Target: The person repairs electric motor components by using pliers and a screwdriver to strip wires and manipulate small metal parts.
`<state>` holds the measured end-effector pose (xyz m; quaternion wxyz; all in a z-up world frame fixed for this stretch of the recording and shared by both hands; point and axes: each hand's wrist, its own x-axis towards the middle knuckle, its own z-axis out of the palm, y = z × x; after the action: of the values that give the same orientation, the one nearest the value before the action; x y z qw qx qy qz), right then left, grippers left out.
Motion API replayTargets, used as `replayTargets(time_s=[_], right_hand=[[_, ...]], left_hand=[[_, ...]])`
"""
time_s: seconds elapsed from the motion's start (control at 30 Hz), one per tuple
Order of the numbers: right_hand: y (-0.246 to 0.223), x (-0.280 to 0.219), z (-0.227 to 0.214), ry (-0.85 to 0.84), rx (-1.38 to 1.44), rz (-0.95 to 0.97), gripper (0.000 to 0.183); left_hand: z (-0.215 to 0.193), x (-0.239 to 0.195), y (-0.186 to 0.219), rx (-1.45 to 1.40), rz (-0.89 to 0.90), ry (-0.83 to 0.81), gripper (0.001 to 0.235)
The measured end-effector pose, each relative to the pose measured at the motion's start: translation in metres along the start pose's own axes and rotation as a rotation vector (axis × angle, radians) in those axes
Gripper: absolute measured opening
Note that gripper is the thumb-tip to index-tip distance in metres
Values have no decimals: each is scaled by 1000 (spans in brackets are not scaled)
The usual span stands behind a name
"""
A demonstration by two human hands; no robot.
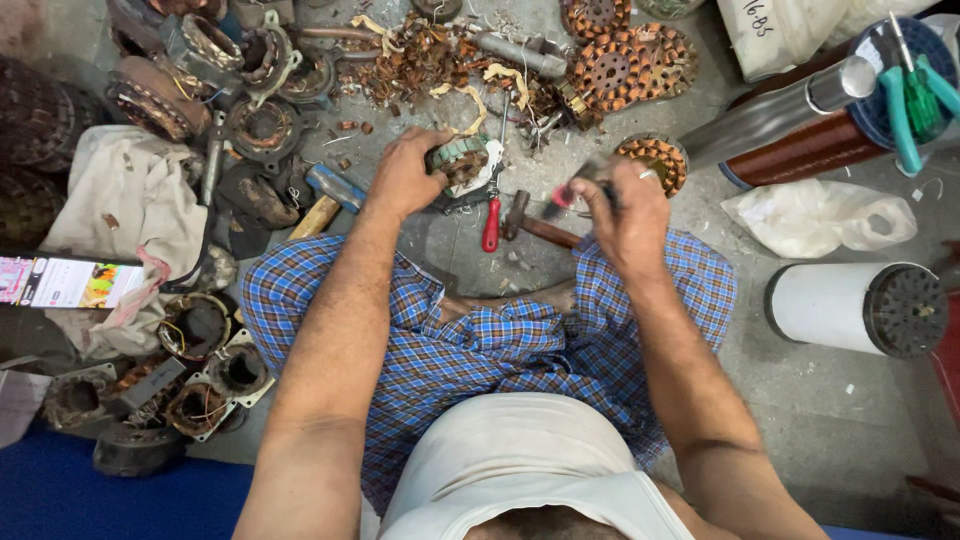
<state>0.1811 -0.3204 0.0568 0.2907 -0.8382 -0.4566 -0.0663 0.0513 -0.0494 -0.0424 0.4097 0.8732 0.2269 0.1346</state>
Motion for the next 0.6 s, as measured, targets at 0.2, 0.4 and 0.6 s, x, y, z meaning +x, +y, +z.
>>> replayTargets(time_s=[0.2, 0.4, 0.6], right_hand=[[-41, 20, -15, 133, 1058, 187, 17], [-38, 35, 33, 129, 1712, 553, 13], [-33, 40, 117, 102, 1770, 1059, 14]], left_hand=[[-3, -6, 7, -58, -64, -43, 53], [-11, -9, 16, -79, 102, -17, 62], [-18, -13, 19, -648, 26, -110, 54]])
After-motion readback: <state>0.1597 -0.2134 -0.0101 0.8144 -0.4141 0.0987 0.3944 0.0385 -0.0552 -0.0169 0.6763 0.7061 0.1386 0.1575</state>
